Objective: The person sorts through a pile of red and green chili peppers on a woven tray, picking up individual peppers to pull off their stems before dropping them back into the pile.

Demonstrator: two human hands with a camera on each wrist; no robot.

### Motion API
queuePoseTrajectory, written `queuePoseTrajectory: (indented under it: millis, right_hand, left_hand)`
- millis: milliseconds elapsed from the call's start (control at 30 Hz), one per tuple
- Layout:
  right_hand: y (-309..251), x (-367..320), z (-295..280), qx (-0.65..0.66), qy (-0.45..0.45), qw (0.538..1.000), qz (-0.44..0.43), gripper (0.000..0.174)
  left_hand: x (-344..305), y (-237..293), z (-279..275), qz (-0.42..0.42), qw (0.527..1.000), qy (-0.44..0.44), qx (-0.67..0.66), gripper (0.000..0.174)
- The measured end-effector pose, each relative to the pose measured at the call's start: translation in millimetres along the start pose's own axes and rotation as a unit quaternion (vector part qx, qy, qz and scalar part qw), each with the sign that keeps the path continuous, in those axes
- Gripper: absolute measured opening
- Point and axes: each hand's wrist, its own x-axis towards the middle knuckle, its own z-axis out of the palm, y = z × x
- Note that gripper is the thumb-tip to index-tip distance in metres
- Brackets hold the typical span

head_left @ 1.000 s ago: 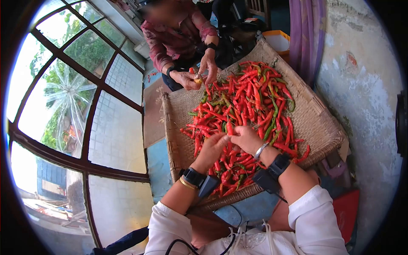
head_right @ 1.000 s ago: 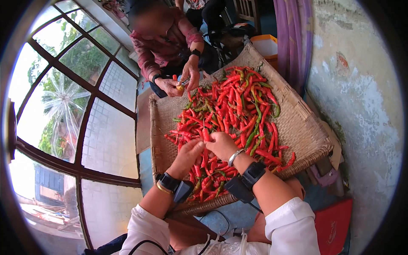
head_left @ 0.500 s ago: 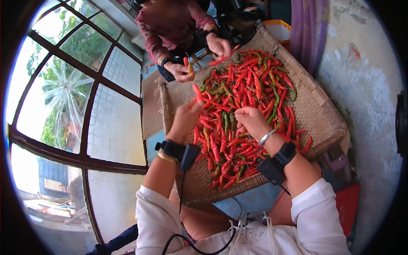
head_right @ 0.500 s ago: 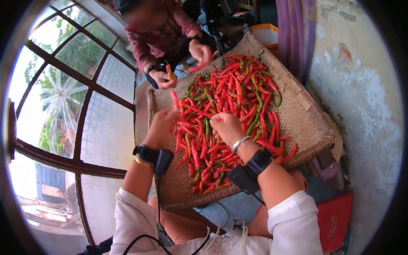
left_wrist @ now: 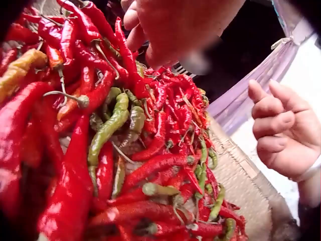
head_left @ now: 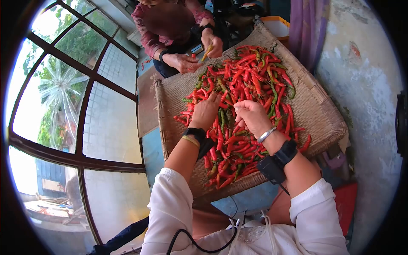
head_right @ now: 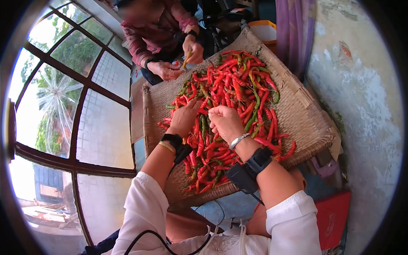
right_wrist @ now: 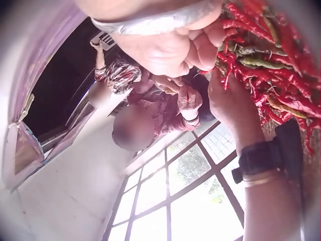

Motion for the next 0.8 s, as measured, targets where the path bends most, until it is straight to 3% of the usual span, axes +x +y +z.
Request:
queuePoseTrajectory:
  millis: [100,233,300,433,533,600,767,800]
  right_hand:
    - [2.9,2.6,-1.7,-0.015,-0.016,1.000,-0.001,0.021]
    - [7.5,7.7,-4.8,-0.024,-0.004,1.000,0.004,0.021]
    - [11.0,10.0,-6.8,-0.058,-0.011,0.998,0.016,0.024]
    - [20.2,8.4,-2.6,-0.121,-0.002,0.993,0.001,0.028]
    - [27.3,9.2,-0.1,-0.151,-0.043,0.987,-0.021,0.039]
    - [26.2,7.4,3.6,-0.165,-0.043,0.984,-0.054,0.037]
    - [32.4,12.5,2.5,-0.164,-0.038,0.979,-0.113,0.030]
    - [33.5,13.3,2.9,-0.162,-0.029,0.980,-0.114,0.030]
  left_hand:
    - [0.9,-3.3,9.5,-0.017,0.997,-0.076,0.026,0.020]
    - [-6.3,-5.3,6.0,-0.023,0.995,-0.096,0.027,0.011]
    - [-12.1,-1.1,-3.6,-0.074,0.994,-0.051,-0.057,0.010]
    - [-25.4,7.7,-23.8,-0.064,0.988,0.015,-0.141,0.013]
    - [-32.2,20.1,-42.6,-0.093,0.964,0.014,-0.249,0.017]
    - [-35.2,27.4,-51.5,-0.129,0.919,-0.031,-0.372,0.019]
    - [-39.7,40.4,-66.4,-0.130,0.889,-0.076,-0.432,0.019]
    - [-42.9,40.5,-61.8,-0.157,0.861,-0.097,-0.475,0.016]
